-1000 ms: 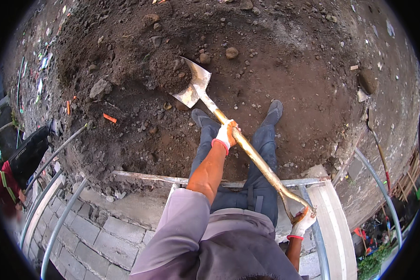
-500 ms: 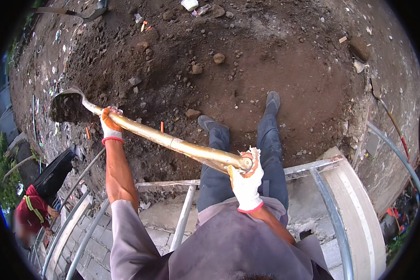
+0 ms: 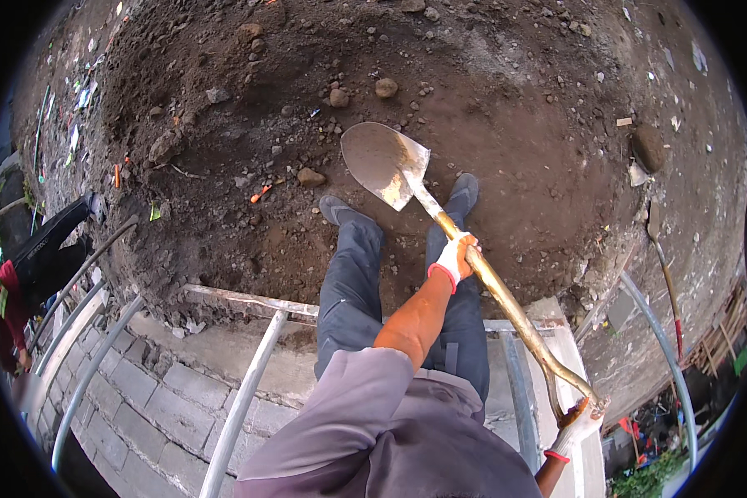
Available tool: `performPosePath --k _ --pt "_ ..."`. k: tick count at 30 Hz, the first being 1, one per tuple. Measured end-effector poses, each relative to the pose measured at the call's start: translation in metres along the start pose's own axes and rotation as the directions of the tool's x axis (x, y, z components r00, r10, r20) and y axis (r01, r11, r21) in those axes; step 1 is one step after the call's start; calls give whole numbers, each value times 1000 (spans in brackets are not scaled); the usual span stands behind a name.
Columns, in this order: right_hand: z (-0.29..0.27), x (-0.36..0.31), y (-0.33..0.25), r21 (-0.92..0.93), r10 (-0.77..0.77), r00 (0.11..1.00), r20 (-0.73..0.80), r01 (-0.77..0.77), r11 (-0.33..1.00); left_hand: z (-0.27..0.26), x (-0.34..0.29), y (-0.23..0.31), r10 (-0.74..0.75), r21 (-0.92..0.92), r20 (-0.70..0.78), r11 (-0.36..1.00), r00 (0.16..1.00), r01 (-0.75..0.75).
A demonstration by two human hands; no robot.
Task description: The person uses a shovel to dig and move soil at a construction site. They repeatedly scoop soil and toss it aside while working near a low block wall and metal scaffolding.
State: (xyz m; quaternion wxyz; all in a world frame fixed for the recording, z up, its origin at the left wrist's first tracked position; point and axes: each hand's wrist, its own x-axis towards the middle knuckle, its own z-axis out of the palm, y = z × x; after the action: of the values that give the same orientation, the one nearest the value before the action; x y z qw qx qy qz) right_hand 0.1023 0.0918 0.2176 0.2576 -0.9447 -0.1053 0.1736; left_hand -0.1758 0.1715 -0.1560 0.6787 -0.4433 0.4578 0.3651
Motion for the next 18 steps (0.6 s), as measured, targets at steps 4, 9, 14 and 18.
performPosePath --k 4,9,14,18 --pt "2 42 -17 -58 46 997 -55 -49 997 -23 45 -50 -121 -105 -24 987 992 118" --pt "99 53 -5 -196 58 995 86 -40 980 -55 86 16 -116 -153 -92 983 989 101" --pt "225 -2 19 -51 -98 939 329 121 991 -87 87 168 58 -167 -185 982 981 -90" --pt "253 -47 1 8 -133 921 365 140 990 -102 72 220 102 -129 -124 985 987 -118"
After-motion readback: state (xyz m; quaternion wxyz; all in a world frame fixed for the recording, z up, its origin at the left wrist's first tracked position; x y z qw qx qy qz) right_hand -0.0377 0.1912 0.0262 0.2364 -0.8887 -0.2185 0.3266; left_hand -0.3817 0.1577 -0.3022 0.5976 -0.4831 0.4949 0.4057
